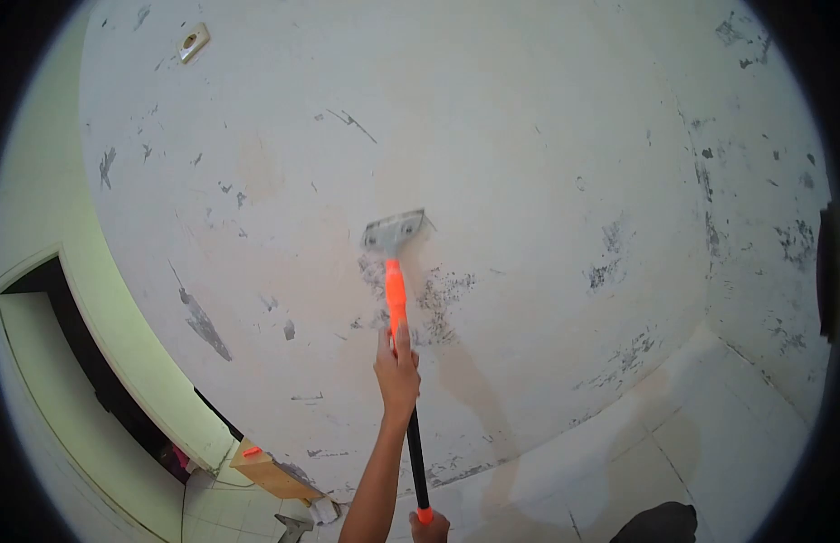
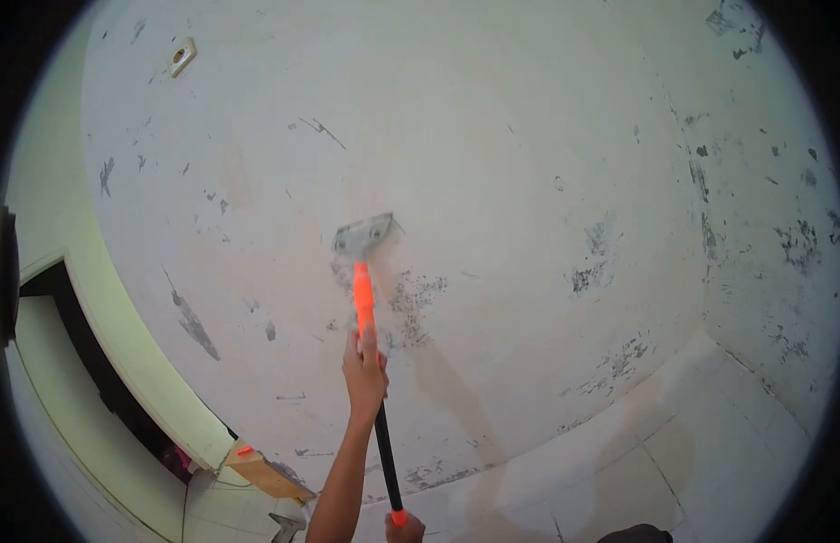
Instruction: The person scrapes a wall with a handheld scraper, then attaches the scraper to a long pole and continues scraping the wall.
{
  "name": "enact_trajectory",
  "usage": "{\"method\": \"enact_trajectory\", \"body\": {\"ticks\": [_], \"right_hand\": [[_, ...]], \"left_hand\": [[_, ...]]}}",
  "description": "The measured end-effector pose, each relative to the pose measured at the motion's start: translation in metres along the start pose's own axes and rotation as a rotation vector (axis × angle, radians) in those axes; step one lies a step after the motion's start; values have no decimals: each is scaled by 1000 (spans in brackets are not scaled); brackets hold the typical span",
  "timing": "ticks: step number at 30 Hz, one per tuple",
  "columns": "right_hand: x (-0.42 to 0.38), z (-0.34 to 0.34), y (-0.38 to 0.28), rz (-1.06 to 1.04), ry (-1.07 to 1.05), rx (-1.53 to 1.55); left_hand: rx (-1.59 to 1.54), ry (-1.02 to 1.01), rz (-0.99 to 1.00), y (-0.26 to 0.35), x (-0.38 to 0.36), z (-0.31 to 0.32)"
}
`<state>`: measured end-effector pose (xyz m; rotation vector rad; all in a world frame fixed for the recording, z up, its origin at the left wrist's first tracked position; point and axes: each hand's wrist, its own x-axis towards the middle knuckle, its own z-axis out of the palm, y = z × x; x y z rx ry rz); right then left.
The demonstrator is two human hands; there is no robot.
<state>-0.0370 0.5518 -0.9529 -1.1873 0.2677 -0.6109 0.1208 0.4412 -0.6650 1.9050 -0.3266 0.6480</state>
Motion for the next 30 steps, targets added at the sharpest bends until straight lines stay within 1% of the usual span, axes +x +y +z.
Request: {"method": "enact_trajectory", "body": {"ticks": [1,5,7,8,10,12,14,15,17,18,21,25,27,29,30], "right_hand": [[-10,-4,8,4,-3,-6],[-9,4,3,35,-21,-36],[7,11,-11,18,-60,-11],[12,13,-16,3,-95,21],[13,16,-21,10,-83,37],[10,15,-15,11,-65,61],[-6,11,5,-79,-47,-72],[-10,9,7,-82,-44,-66],[-19,1,7,30,-60,-56],[-17,0,7,42,-90,-38],[-2,14,1,70,-73,12],[5,25,1,6,-60,-35],[-2,17,-3,49,-46,-26],[-18,9,9,44,-27,-33],[-19,7,12,40,-6,-41]], "left_hand": [[18,3,-32,-6,-4,-2],[15,-6,-61,9,1,-4],[1,-21,20,23,19,-2],[-3,-16,13,29,24,-1],[12,-15,40,39,30,2],[11,-7,23,26,24,-4],[12,-1,15,11,11,-13],[8,8,-16,3,3,-18],[5,13,-46,0,1,-20],[12,18,-38,1,3,-19],[8,20,-20,15,17,-17],[4,20,9,21,27,-16],[5,24,24,4,17,-15],[-1,29,42,-10,4,-15],[16,15,8,-15,0,-15]]}}
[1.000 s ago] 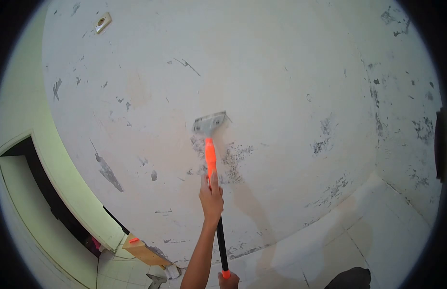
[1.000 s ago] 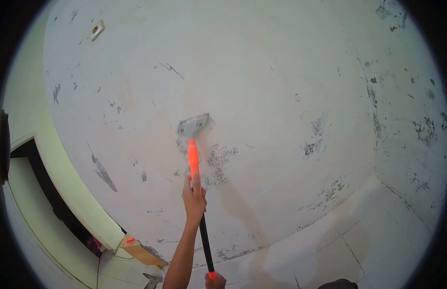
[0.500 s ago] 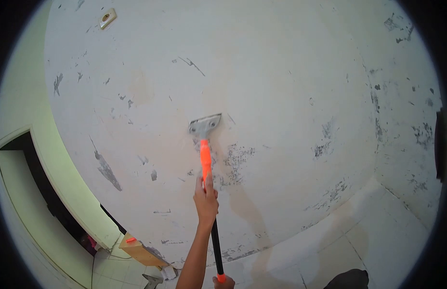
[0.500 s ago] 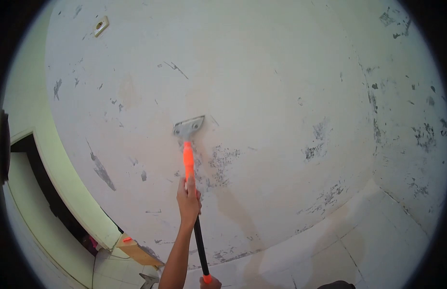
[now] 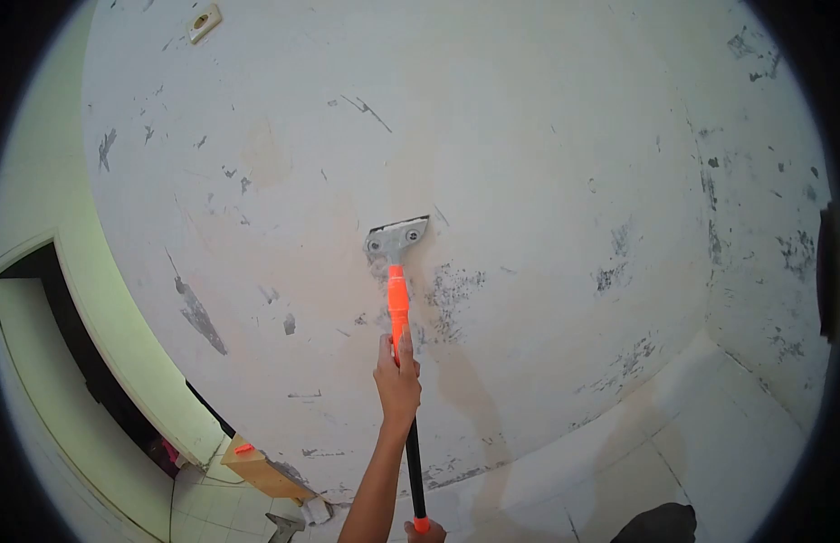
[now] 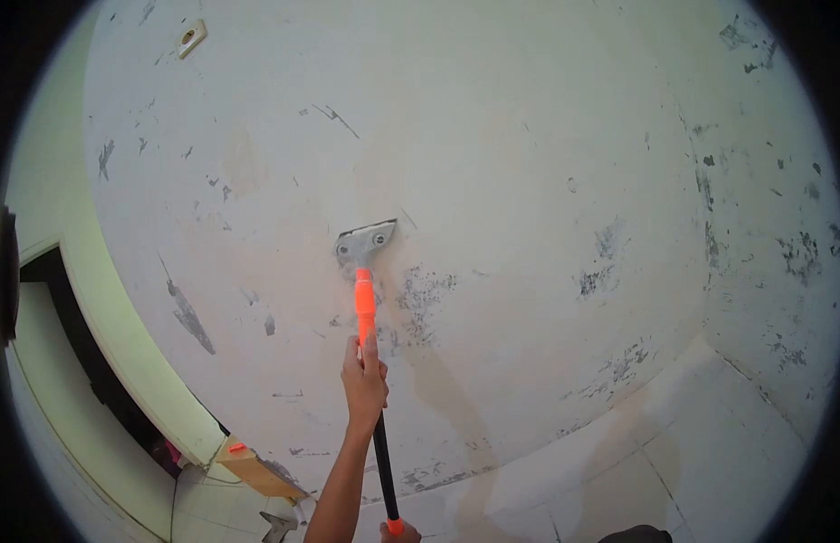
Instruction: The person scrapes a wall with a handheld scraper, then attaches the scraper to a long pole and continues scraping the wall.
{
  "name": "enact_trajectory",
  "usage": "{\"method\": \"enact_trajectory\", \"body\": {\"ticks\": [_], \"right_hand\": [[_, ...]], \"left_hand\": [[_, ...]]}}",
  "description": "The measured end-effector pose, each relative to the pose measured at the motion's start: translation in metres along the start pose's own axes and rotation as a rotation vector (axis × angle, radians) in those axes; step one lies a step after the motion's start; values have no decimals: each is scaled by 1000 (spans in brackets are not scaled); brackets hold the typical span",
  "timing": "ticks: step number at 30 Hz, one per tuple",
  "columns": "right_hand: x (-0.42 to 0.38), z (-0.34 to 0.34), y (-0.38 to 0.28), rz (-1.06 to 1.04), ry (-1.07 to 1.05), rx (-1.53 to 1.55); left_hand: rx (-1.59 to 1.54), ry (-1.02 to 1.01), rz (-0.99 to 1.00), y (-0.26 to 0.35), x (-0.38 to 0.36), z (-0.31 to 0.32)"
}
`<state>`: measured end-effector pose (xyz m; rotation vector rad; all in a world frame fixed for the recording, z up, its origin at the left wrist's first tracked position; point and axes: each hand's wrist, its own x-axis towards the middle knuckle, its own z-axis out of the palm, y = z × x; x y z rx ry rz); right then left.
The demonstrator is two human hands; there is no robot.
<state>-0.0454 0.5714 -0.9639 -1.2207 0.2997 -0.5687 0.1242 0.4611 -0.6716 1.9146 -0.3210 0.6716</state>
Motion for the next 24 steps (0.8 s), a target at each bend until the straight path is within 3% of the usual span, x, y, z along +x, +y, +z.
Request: {"method": "enact_trajectory", "body": {"ticks": [7,11,13,17,21,24], "right_hand": [[33,13,-25,-64,-44,26],[36,11,-18,-64,-48,30],[18,8,4,-185,51,-100],[12,1,-8,-56,-14,5],[48,15,-33,19,-87,51],[56,15,-38,-184,-36,-66]], "left_hand": [[-64,-5,32,36,31,7],[-71,-1,39,29,28,9],[-14,15,6,13,11,6],[-12,-9,-56,20,8,2],[-44,23,17,54,44,10],[-63,22,35,54,43,8]]}}
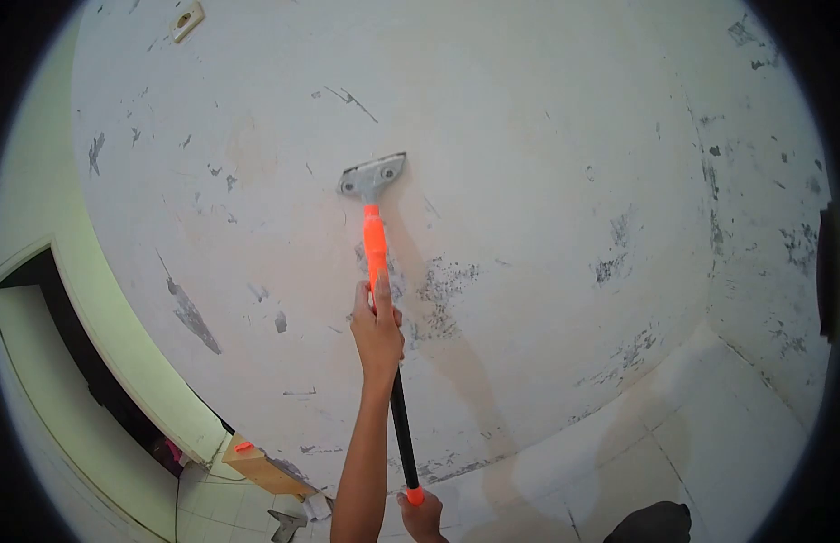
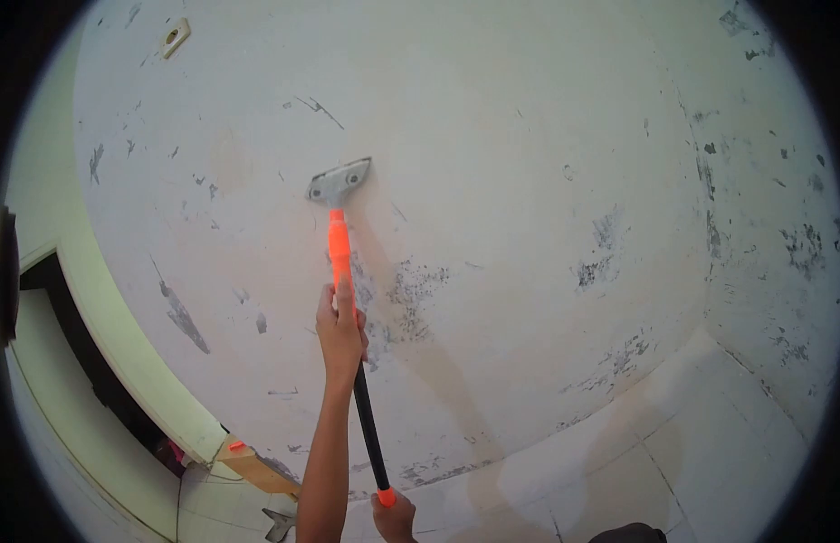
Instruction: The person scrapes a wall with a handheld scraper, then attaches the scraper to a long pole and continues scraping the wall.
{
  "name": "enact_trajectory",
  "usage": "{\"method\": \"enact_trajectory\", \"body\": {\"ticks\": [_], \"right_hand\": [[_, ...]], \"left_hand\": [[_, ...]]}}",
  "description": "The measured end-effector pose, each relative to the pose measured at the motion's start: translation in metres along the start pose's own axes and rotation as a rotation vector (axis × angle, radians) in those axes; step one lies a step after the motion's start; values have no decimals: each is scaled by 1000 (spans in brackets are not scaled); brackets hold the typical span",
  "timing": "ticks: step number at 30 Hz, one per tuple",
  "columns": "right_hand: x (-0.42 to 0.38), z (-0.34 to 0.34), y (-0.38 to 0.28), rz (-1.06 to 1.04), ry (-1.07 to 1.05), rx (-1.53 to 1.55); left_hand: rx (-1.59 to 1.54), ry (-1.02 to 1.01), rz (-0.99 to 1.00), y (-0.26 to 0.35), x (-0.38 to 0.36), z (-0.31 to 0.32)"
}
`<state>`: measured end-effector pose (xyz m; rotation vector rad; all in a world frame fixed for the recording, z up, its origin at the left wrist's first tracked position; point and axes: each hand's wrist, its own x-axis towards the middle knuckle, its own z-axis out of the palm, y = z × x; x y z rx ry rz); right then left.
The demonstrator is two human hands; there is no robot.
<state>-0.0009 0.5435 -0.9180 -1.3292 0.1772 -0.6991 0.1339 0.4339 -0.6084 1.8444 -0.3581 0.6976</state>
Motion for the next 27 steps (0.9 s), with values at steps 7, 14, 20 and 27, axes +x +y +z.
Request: {"method": "enact_trajectory", "body": {"ticks": [7,14,20,27], "right_hand": [[-47,-6,13,153,35,120],[-5,6,-19,103,11,123],[-27,0,-4,111,54,126],[33,12,-44,25,66,164]], "left_hand": [[61,-34,-51,-22,-31,-5],[33,-34,20,10,8,4],[68,-42,-54,-6,-15,0],[-19,-68,76,42,38,20]]}}
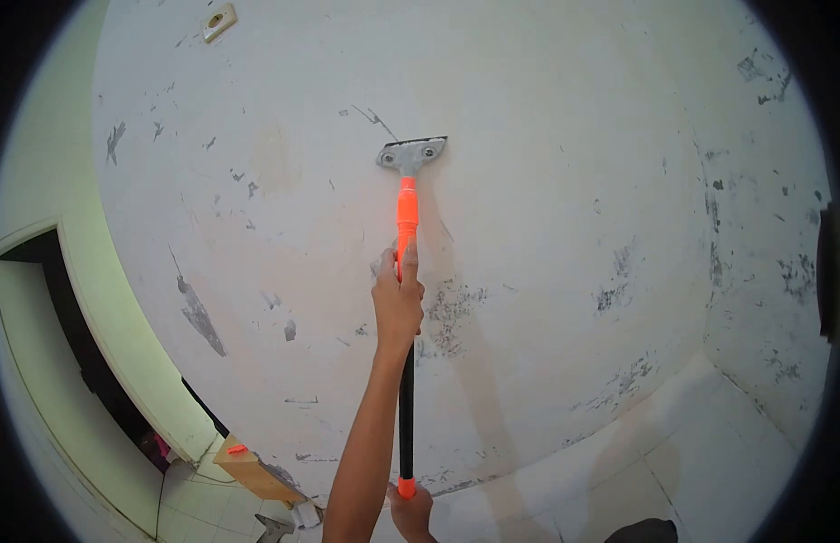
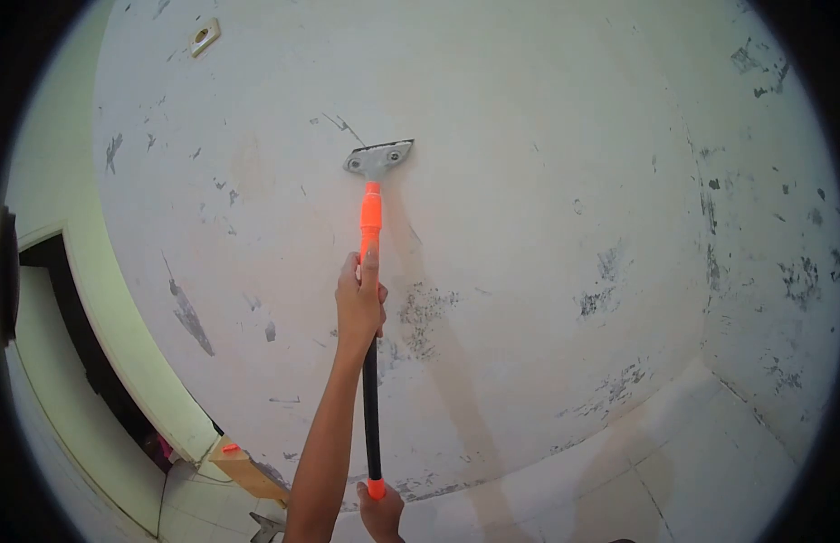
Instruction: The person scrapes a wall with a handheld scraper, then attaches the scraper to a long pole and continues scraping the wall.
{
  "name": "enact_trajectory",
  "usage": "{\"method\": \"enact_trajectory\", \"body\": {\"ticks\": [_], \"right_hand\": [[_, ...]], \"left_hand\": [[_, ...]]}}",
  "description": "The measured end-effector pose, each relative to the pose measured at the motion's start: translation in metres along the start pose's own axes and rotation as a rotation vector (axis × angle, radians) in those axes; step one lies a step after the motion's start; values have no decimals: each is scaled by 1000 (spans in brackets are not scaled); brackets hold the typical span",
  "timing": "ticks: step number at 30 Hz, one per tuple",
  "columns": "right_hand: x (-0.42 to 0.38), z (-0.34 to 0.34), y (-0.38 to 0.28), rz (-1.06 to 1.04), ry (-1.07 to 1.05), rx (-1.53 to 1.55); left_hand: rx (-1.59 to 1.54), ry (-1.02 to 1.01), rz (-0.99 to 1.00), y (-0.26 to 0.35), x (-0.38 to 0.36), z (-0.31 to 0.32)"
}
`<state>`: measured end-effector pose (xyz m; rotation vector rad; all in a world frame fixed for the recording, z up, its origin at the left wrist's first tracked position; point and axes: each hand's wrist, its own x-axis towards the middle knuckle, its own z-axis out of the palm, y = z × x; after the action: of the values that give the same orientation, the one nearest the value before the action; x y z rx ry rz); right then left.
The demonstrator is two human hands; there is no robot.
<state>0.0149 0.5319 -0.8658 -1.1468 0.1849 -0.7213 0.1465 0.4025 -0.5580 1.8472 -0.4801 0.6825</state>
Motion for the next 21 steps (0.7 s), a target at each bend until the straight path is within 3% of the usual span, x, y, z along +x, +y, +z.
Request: {"method": "enact_trajectory", "body": {"ticks": [5,7,11,13,16,21], "right_hand": [[-35,-28,32,24,18,-70],[-53,-40,40,61,84,-62],[-33,-51,42,94,60,-63],[-1,-54,38,111,-45,-141],[21,-51,33,69,-10,-104],[-12,-60,52,41,27,-110]], "left_hand": [[47,-8,2,-40,-42,10],[90,-21,-101,-54,-63,14],[18,-19,-102,-42,-51,26],[-40,9,1,-31,-29,36],[-14,-7,-42,-10,-18,41],[-27,32,-28,-44,-48,35]]}}
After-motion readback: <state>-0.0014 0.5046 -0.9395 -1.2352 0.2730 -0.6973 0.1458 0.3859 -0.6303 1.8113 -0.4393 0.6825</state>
